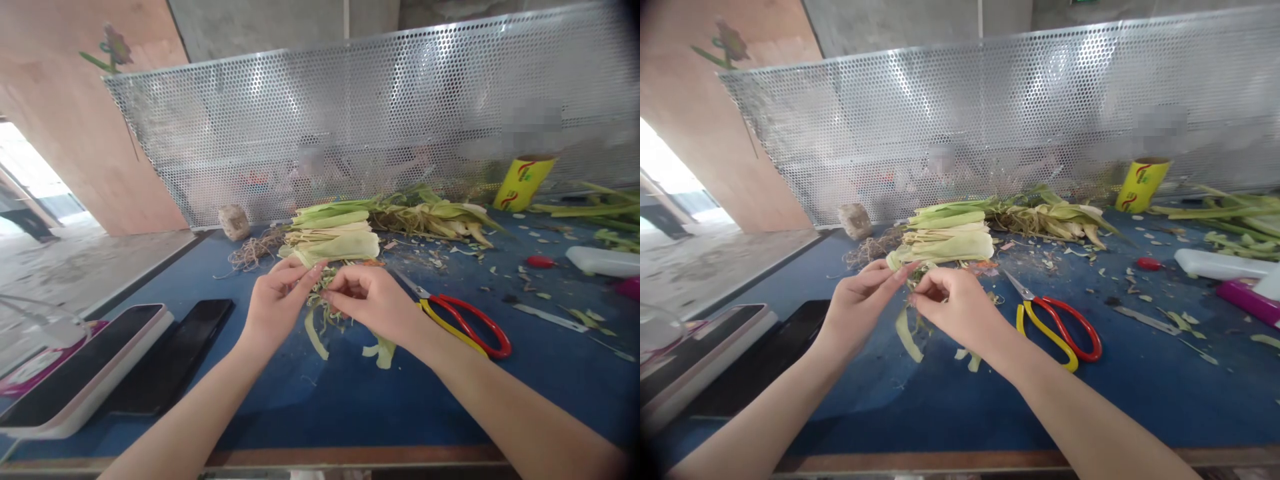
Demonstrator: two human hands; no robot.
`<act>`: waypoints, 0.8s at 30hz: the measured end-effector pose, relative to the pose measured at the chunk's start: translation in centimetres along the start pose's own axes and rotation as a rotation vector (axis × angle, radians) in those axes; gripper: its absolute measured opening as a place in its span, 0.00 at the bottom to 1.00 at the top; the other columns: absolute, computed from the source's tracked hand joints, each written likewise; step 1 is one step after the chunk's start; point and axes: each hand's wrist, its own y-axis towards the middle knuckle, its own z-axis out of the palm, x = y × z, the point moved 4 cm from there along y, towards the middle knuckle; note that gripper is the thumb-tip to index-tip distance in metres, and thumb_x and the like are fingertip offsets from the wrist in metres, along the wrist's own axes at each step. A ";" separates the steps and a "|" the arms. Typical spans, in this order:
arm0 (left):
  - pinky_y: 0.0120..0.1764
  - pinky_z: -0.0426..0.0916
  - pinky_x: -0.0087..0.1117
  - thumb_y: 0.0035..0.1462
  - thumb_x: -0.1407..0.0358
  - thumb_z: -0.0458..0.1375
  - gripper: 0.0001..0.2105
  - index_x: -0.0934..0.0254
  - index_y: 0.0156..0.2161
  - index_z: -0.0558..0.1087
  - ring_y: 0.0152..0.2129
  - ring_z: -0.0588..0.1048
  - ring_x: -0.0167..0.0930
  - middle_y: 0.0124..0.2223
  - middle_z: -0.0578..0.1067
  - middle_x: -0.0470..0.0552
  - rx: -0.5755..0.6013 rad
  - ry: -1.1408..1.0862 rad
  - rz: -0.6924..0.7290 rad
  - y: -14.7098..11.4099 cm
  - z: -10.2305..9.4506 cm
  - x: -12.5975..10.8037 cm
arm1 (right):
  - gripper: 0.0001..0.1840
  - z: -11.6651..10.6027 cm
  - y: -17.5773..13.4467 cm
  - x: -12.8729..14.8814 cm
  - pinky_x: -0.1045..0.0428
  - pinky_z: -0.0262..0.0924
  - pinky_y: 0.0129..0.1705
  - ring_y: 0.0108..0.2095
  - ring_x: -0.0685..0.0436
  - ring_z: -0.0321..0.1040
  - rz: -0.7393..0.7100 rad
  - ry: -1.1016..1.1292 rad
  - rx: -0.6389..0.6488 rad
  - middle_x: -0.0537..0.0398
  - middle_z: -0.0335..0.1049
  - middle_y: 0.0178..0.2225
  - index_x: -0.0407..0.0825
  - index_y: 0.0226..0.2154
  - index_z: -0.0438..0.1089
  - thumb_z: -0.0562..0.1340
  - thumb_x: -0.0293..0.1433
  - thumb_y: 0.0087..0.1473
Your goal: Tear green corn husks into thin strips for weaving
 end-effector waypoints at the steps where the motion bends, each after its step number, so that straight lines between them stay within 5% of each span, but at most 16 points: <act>1: 0.34 0.62 0.28 0.49 0.61 0.57 0.09 0.63 0.30 0.77 0.29 0.67 0.29 0.25 0.68 0.46 -0.003 0.002 -0.012 0.1 -0.1 0.1 | 0.06 -0.1 0.0 0.0 0.57 0.57 0.23 0.20 0.54 0.62 0.019 -0.004 -0.001 0.59 0.66 0.20 0.47 0.22 0.64 0.59 0.31 0.46; 4: 0.31 0.62 0.28 0.53 0.58 0.52 0.15 0.66 0.28 0.75 0.28 0.68 0.30 0.23 0.66 0.47 0.114 -0.069 -0.115 0.2 0.3 0.6 | 0.07 -0.8 0.0 0.1 0.56 0.59 0.25 0.22 0.52 0.65 0.048 -0.027 -0.023 0.57 0.69 0.22 0.47 0.23 0.67 0.59 0.33 0.48; 8: 0.32 0.65 0.30 0.55 0.56 0.48 0.17 0.67 0.40 0.72 0.33 0.70 0.32 0.33 0.73 0.52 0.348 -0.177 -0.220 0.0 1.1 0.6 | 0.09 -1.5 0.1 0.2 0.54 0.63 0.34 0.32 0.49 0.70 0.041 0.068 -0.023 0.54 0.73 0.32 0.47 0.35 0.69 0.56 0.31 0.51; 12: 0.35 0.66 0.32 0.49 0.61 0.57 0.18 0.66 0.46 0.68 0.31 0.72 0.31 0.33 0.74 0.51 0.332 -0.010 -0.195 0.0 0.9 0.2 | 0.10 -2.1 0.3 0.1 0.54 0.64 0.37 0.34 0.49 0.70 0.053 -0.003 -0.050 0.53 0.73 0.35 0.47 0.36 0.70 0.57 0.28 0.50; 17: 0.30 0.65 0.29 0.48 0.63 0.56 0.12 0.63 0.40 0.71 0.26 0.70 0.29 0.28 0.71 0.48 0.262 0.227 -0.100 0.3 0.3 -0.2 | 0.09 -2.4 0.3 0.1 0.53 0.64 0.34 0.31 0.48 0.71 -0.003 -0.136 -0.139 0.55 0.74 0.31 0.48 0.32 0.72 0.57 0.26 0.48; 24: 0.21 0.60 0.24 0.51 0.64 0.54 0.09 0.63 0.37 0.62 0.17 0.66 0.22 0.24 0.67 0.43 0.446 -0.228 -0.377 -0.8 1.7 -0.1 | 0.08 -1.8 -0.3 0.6 0.57 0.62 0.31 0.30 0.50 0.70 -0.233 -0.341 -0.240 0.58 0.74 0.29 0.50 0.30 0.69 0.56 0.24 0.48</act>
